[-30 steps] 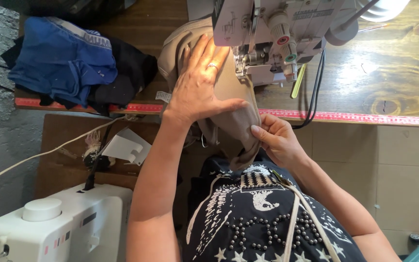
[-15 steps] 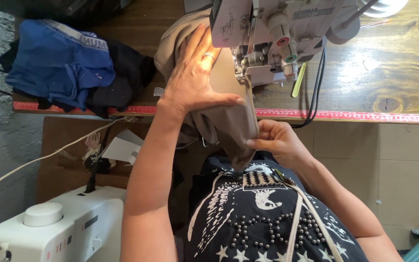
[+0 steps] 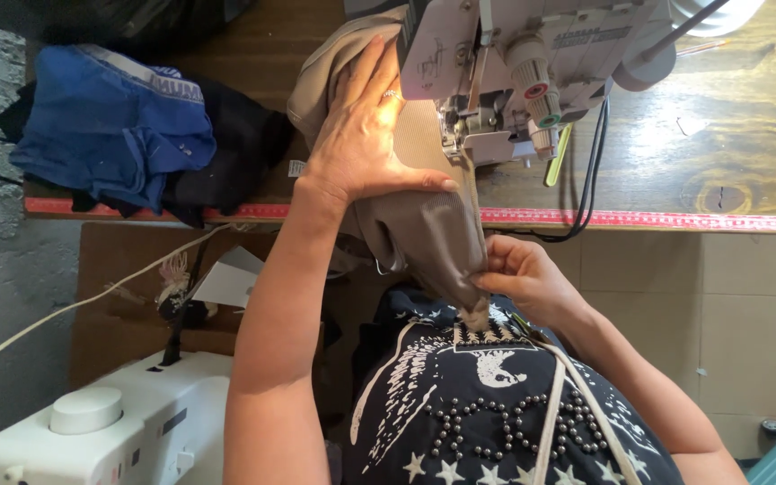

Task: Using an overlock machine to sew and finish the edges of a garment.

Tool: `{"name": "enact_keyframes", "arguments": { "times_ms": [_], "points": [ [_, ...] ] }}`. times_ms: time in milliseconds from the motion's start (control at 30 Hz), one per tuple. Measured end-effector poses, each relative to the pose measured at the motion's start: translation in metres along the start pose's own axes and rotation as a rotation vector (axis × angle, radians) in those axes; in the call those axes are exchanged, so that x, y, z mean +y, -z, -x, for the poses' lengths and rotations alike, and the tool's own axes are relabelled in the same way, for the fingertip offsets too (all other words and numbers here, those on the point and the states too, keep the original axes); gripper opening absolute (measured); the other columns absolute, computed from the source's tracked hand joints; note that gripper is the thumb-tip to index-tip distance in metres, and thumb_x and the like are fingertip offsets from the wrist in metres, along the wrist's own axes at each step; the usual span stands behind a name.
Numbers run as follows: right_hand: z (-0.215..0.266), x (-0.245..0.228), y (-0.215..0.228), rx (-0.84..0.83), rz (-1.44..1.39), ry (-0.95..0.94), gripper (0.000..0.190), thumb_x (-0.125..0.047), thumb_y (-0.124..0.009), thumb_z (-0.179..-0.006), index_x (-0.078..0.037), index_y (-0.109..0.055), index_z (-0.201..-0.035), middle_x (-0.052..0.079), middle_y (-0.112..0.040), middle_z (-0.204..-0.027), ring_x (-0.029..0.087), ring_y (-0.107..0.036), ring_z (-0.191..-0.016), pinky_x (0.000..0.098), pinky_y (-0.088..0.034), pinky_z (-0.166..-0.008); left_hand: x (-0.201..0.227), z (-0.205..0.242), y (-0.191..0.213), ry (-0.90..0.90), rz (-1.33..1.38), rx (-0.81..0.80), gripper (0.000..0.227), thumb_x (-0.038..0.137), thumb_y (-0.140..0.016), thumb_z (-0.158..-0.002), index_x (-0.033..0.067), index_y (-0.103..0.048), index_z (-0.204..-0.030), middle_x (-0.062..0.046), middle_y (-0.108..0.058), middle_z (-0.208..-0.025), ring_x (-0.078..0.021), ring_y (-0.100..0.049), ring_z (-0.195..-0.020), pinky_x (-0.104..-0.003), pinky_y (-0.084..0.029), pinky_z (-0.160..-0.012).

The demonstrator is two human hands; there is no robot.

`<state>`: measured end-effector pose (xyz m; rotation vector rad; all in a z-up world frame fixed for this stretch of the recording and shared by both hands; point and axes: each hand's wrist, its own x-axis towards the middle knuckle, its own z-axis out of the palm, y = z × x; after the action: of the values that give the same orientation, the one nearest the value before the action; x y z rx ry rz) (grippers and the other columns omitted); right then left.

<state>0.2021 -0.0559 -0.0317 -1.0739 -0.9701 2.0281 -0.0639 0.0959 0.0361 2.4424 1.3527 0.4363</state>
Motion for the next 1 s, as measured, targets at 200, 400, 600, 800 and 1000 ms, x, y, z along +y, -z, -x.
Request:
{"name": "enact_keyframes", "arguments": {
  "times_ms": [200, 400, 600, 800, 1000],
  "points": [
    [0.005, -0.006, 0.003, 0.009, -0.047, 0.029, 0.024, 0.004, -0.07, -0.088, 0.004, -0.066, -0.112, 0.015, -0.078, -0.092, 0.02, -0.075, -0.075, 0.0301, -0.062, -0.07, -0.002, -0.004, 0.0, 0.015, 0.014, 0.007, 0.141, 0.103, -0.056, -0.067, -0.0185, -0.055, -0.138, -0.013, -0.011, -0.17, -0.0258, 0.0, -0.156, -0.05, -0.018, -0.128],
    [0.006, -0.008, -0.002, 0.074, -0.029, 0.011, 0.032, -0.003, -0.073, -0.09, 0.005, -0.064, -0.119, 0.014, -0.074, -0.106, 0.019, -0.073, -0.085, 0.029, -0.062, -0.073, -0.007, -0.011, 0.002, 0.011, 0.02, -0.005, 0.14, 0.097, -0.073, -0.066, -0.0146, -0.047, -0.147, -0.011, -0.012, -0.169, -0.0258, -0.001, -0.156, -0.05, -0.016, -0.128],
    [0.012, -0.008, -0.004, 0.028, 0.064, -0.021, 0.03, -0.004, -0.075, -0.088, 0.005, -0.067, -0.116, 0.015, -0.079, -0.098, 0.019, -0.075, -0.082, 0.0301, -0.064, -0.073, -0.012, -0.016, 0.006, 0.013, 0.048, -0.032, 0.138, 0.096, -0.074, -0.065, -0.0108, -0.047, -0.148, -0.011, -0.012, -0.169, -0.0244, 0.002, -0.155, -0.052, -0.02, -0.127],
    [0.011, -0.003, -0.004, -0.024, -0.011, 0.042, 0.023, -0.004, -0.073, -0.091, 0.004, -0.069, -0.112, 0.014, -0.079, -0.098, 0.019, -0.076, -0.083, 0.0294, -0.064, -0.077, -0.02, -0.022, 0.005, -0.048, 0.03, -0.005, 0.118, 0.097, -0.075, -0.063, -0.0095, -0.063, -0.112, -0.014, -0.017, -0.169, -0.0295, -0.003, -0.156, -0.06, -0.012, -0.125],
    [0.01, -0.01, -0.01, 0.002, 0.117, 0.0, 0.021, -0.013, -0.07, -0.095, 0.003, -0.071, -0.109, 0.01, -0.077, -0.094, 0.014, -0.073, -0.079, 0.0254, -0.062, -0.071, -0.029, -0.03, 0.004, -0.052, -0.017, -0.009, 0.131, 0.099, -0.078, -0.061, -0.0115, -0.06, -0.128, -0.013, -0.018, -0.169, -0.029, -0.004, -0.155, -0.056, -0.014, -0.125]
  ]
}}
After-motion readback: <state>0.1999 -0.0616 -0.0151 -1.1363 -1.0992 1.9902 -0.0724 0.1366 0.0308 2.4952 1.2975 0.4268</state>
